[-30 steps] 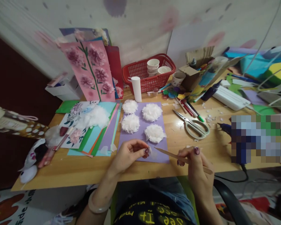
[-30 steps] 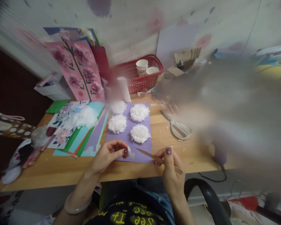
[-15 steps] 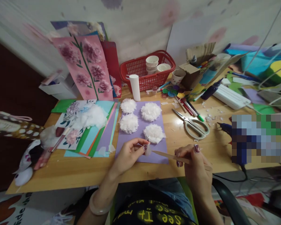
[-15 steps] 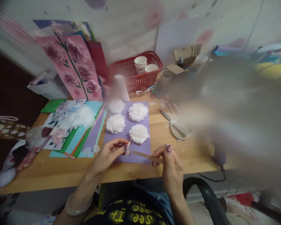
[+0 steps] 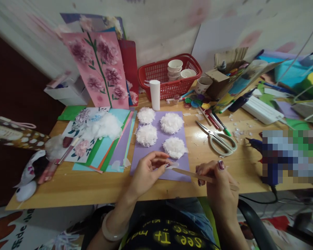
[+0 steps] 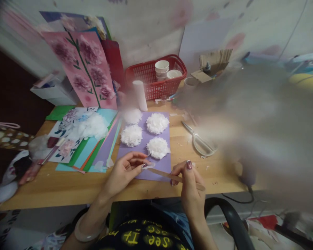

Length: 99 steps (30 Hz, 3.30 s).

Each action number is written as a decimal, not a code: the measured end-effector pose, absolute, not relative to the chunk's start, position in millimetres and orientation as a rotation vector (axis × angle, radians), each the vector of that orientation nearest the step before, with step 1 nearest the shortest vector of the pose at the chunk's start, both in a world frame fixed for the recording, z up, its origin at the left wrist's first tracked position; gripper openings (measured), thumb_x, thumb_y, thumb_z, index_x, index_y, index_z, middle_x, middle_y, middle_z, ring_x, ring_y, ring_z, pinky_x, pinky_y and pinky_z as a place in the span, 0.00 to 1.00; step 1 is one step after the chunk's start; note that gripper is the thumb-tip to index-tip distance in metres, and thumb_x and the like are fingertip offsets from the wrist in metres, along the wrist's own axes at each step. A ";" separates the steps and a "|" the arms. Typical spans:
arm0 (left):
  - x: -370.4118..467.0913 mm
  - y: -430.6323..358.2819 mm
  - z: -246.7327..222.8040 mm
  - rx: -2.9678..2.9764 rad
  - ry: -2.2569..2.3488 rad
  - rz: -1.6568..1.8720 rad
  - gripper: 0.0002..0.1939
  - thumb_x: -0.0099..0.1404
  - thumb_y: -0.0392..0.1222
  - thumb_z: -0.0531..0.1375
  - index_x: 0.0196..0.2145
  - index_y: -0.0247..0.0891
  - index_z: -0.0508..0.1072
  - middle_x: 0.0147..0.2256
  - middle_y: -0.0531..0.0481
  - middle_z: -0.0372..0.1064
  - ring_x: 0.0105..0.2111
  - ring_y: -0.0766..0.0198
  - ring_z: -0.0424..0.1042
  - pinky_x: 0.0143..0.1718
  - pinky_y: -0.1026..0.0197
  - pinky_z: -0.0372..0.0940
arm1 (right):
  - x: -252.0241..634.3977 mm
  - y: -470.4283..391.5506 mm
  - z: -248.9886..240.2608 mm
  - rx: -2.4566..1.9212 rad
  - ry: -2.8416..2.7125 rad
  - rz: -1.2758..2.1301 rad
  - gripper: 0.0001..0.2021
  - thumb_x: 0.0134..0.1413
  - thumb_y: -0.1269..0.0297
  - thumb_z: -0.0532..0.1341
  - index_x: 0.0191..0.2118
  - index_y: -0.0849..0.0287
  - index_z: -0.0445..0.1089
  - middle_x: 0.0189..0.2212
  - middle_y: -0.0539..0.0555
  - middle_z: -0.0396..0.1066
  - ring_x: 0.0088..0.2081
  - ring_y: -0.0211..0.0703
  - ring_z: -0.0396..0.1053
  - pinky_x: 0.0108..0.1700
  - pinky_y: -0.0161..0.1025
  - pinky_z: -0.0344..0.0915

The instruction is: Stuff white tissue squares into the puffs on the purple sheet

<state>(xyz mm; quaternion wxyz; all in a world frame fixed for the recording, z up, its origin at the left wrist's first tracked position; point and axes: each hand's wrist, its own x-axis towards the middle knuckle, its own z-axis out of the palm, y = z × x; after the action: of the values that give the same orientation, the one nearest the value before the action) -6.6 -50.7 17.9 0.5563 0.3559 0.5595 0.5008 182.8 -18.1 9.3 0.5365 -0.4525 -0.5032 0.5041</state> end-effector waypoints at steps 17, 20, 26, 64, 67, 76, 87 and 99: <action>-6.9 -59.9 22.0 0.928 1.251 1.178 0.20 0.59 0.36 0.66 0.49 0.36 0.70 0.41 0.45 0.79 0.43 0.60 0.78 0.48 0.58 0.72 | 186.1 -20.2 5.0 -1.118 -1.123 1.264 0.24 0.67 0.49 0.55 0.23 0.58 0.70 0.18 0.48 0.65 0.23 0.38 0.63 0.32 0.39 0.60; -6.5 -58.0 22.3 0.872 1.305 1.188 0.19 0.59 0.36 0.66 0.48 0.36 0.70 0.38 0.47 0.79 0.41 0.61 0.79 0.47 0.59 0.72 | 185.3 -18.8 8.0 -1.058 -1.084 1.240 0.23 0.67 0.51 0.56 0.23 0.58 0.71 0.16 0.48 0.63 0.22 0.37 0.63 0.31 0.39 0.60; -8.2 -57.0 24.0 0.861 1.359 1.223 0.18 0.59 0.38 0.66 0.48 0.35 0.72 0.34 0.48 0.78 0.38 0.62 0.77 0.43 0.61 0.71 | 185.9 -13.9 10.7 -1.028 -0.955 1.165 0.22 0.65 0.55 0.57 0.21 0.58 0.69 0.15 0.47 0.62 0.19 0.35 0.61 0.29 0.38 0.59; 2.1 -39.6 16.0 1.043 1.635 1.184 0.15 0.57 0.37 0.65 0.44 0.37 0.73 0.34 0.50 0.75 0.36 0.62 0.77 0.40 0.60 0.71 | 195.8 -8.0 -3.3 -1.254 -1.013 1.089 0.26 0.63 0.42 0.56 0.23 0.58 0.69 0.18 0.49 0.65 0.22 0.37 0.63 0.26 0.36 0.60; 8.3 -38.9 10.9 1.106 1.756 1.170 0.15 0.58 0.37 0.64 0.44 0.38 0.73 0.33 0.49 0.78 0.36 0.60 0.77 0.38 0.60 0.71 | 195.0 -8.1 -2.0 -1.256 -1.056 1.067 0.26 0.63 0.41 0.56 0.23 0.57 0.69 0.18 0.49 0.65 0.22 0.37 0.63 0.26 0.36 0.61; 18.7 -23.4 -8.6 1.359 1.937 1.244 0.13 0.62 0.33 0.62 0.45 0.37 0.73 0.35 0.49 0.79 0.35 0.63 0.77 0.42 0.58 0.71 | 193.7 -9.4 -5.2 -1.177 -1.259 1.091 0.26 0.68 0.47 0.51 0.23 0.57 0.68 0.18 0.49 0.66 0.22 0.36 0.65 0.26 0.35 0.60; 17.7 -17.5 -11.6 1.440 1.976 1.216 0.14 0.62 0.32 0.62 0.47 0.38 0.72 0.35 0.50 0.78 0.35 0.62 0.77 0.42 0.59 0.71 | 177.5 -3.2 -11.4 -1.155 -1.582 0.861 0.20 0.70 0.57 0.49 0.28 0.56 0.67 0.21 0.49 0.68 0.25 0.38 0.66 0.30 0.37 0.58; 8.6 -26.8 -15.5 1.500 1.984 1.215 0.16 0.62 0.29 0.62 0.47 0.38 0.72 0.41 0.46 0.77 0.40 0.60 0.77 0.43 0.56 0.73 | 165.2 0.6 -8.9 -1.217 -1.681 0.779 0.20 0.70 0.56 0.49 0.25 0.55 0.62 0.20 0.49 0.66 0.24 0.39 0.64 0.30 0.38 0.54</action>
<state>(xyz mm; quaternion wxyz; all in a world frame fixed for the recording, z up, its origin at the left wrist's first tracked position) 8.6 -26.8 -15.5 0.1856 0.5326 0.7043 0.4311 165.2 0.6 -8.9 0.4463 -0.4912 -0.6788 0.3143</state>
